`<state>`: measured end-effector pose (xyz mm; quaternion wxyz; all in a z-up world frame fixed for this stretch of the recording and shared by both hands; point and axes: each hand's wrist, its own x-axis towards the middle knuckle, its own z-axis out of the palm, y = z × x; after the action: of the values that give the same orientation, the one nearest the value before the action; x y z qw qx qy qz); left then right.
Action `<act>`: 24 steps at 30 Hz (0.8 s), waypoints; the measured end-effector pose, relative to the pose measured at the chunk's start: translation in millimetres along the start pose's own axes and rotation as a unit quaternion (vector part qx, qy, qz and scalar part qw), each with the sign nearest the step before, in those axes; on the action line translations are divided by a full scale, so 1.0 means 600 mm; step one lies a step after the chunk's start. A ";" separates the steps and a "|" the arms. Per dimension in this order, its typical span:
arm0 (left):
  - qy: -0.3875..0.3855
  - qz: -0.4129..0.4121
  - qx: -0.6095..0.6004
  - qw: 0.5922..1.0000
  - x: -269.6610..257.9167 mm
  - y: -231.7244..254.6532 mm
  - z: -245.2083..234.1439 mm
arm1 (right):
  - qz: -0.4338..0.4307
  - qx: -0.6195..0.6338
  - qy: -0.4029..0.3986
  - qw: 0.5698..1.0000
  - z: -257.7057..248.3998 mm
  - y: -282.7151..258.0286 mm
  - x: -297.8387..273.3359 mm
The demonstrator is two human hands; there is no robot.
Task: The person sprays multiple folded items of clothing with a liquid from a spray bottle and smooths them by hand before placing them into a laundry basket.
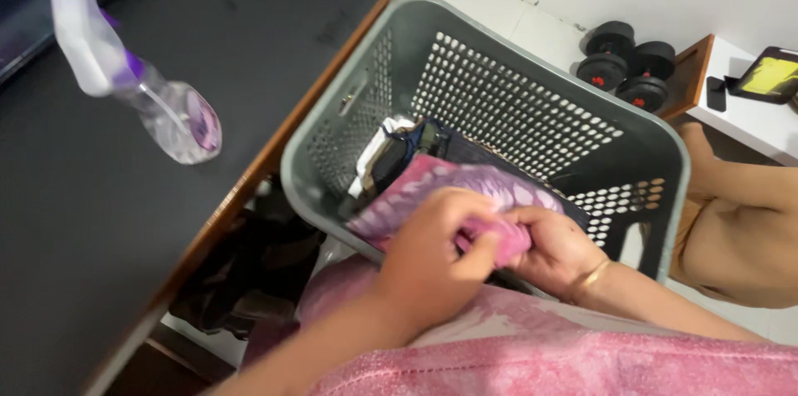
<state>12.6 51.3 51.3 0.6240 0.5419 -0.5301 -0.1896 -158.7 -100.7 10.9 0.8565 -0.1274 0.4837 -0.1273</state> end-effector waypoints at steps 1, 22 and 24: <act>0.079 0.008 -0.015 0.997 -0.029 0.003 0.009 | -0.009 -0.014 0.014 1.000 -0.004 -0.003 -0.021; 0.367 -0.318 -0.535 0.691 -0.215 0.096 -0.326 | 0.152 -0.223 -0.294 0.917 0.239 0.087 -0.144; 0.203 -0.186 -0.668 0.691 -0.255 0.103 -0.396 | 0.074 -0.307 -0.214 0.924 0.277 0.123 -0.127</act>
<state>141.8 309.4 71.3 0.8658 0.0950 -0.0125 -0.4912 -46.6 10.3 129.1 0.8653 -0.3724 0.3127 0.1220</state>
